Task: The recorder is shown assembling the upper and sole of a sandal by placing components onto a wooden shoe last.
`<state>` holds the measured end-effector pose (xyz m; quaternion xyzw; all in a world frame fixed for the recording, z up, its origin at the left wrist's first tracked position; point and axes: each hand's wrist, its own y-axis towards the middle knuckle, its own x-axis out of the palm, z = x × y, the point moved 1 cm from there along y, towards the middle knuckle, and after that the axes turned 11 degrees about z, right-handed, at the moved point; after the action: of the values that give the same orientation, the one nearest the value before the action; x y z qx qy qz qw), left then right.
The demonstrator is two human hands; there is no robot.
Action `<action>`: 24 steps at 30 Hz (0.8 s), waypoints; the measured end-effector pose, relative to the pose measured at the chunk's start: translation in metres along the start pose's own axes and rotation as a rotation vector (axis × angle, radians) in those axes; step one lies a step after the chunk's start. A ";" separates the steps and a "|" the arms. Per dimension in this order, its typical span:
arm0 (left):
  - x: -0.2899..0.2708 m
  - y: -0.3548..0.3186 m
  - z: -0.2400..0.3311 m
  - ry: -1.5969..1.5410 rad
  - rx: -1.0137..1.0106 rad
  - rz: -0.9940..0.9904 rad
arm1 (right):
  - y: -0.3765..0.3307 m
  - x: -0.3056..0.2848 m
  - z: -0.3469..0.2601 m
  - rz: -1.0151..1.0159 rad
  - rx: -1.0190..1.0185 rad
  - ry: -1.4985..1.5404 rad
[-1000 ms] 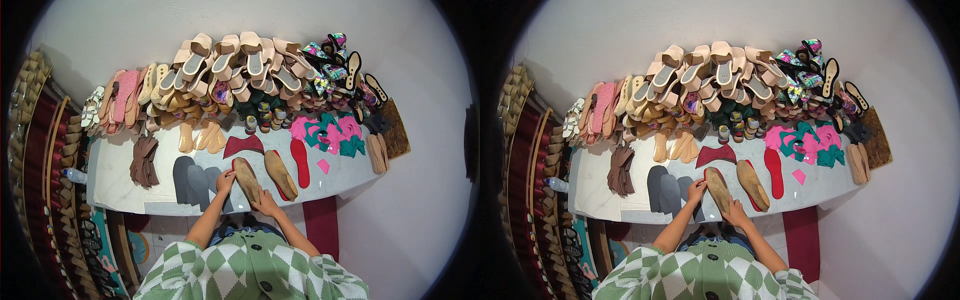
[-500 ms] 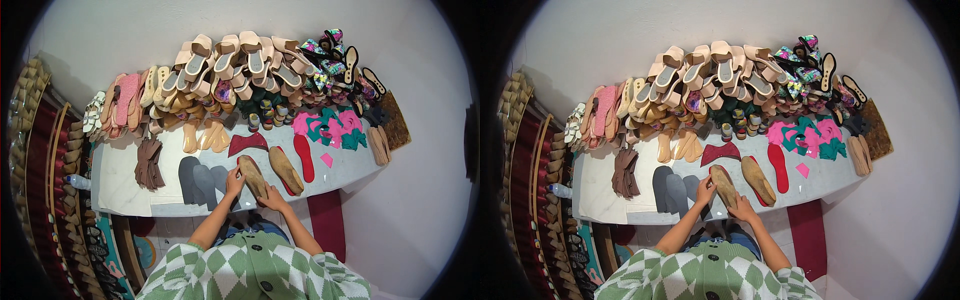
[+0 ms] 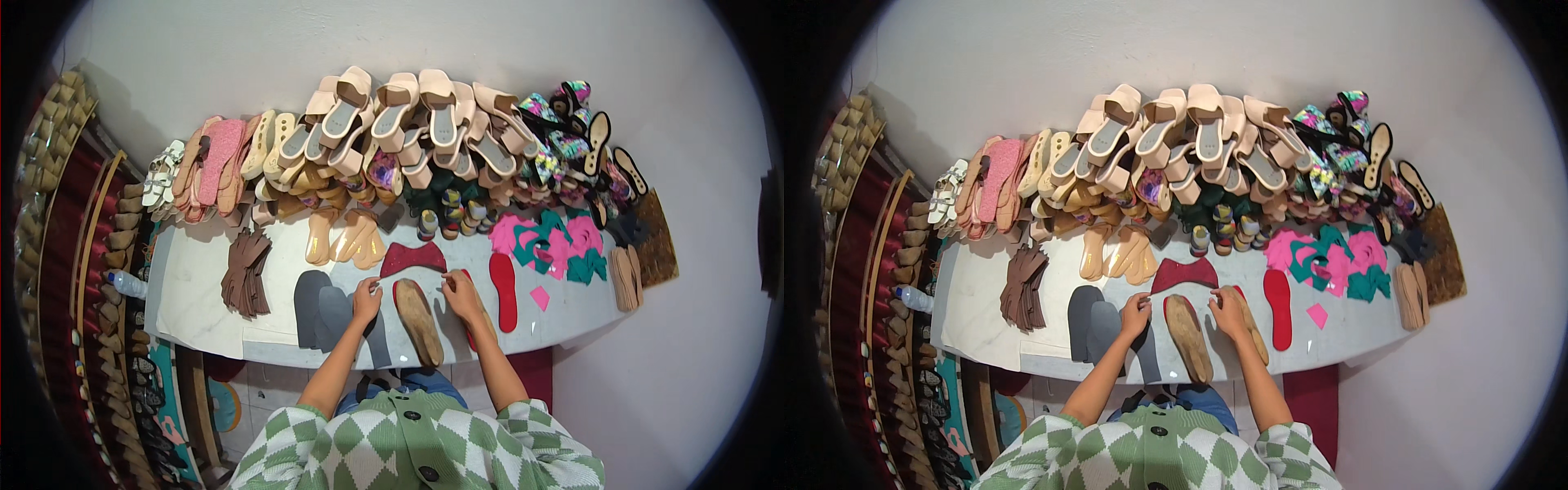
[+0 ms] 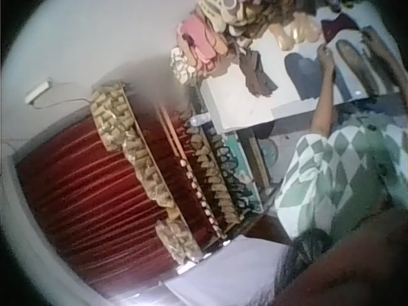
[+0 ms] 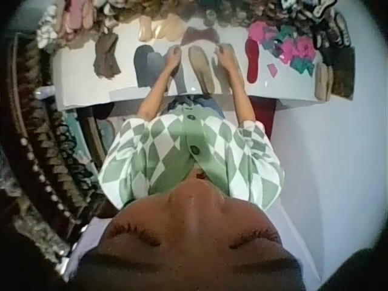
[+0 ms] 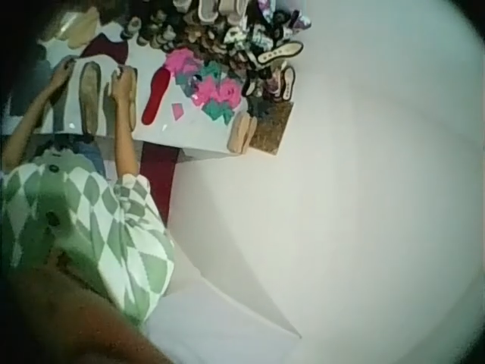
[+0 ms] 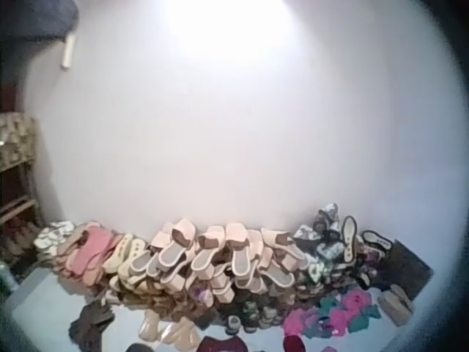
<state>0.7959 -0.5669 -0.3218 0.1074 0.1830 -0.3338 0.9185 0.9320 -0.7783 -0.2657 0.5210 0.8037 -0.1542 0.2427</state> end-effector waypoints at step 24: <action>0.041 0.045 0.006 -0.029 -0.396 0.153 | 0.093 0.031 0.030 -0.026 -0.026 -0.124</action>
<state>0.8557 -0.5581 -0.3300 -0.0666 0.2231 -0.2222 0.9468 1.0131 -0.7317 -0.3069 0.4965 0.7958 -0.1788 0.2969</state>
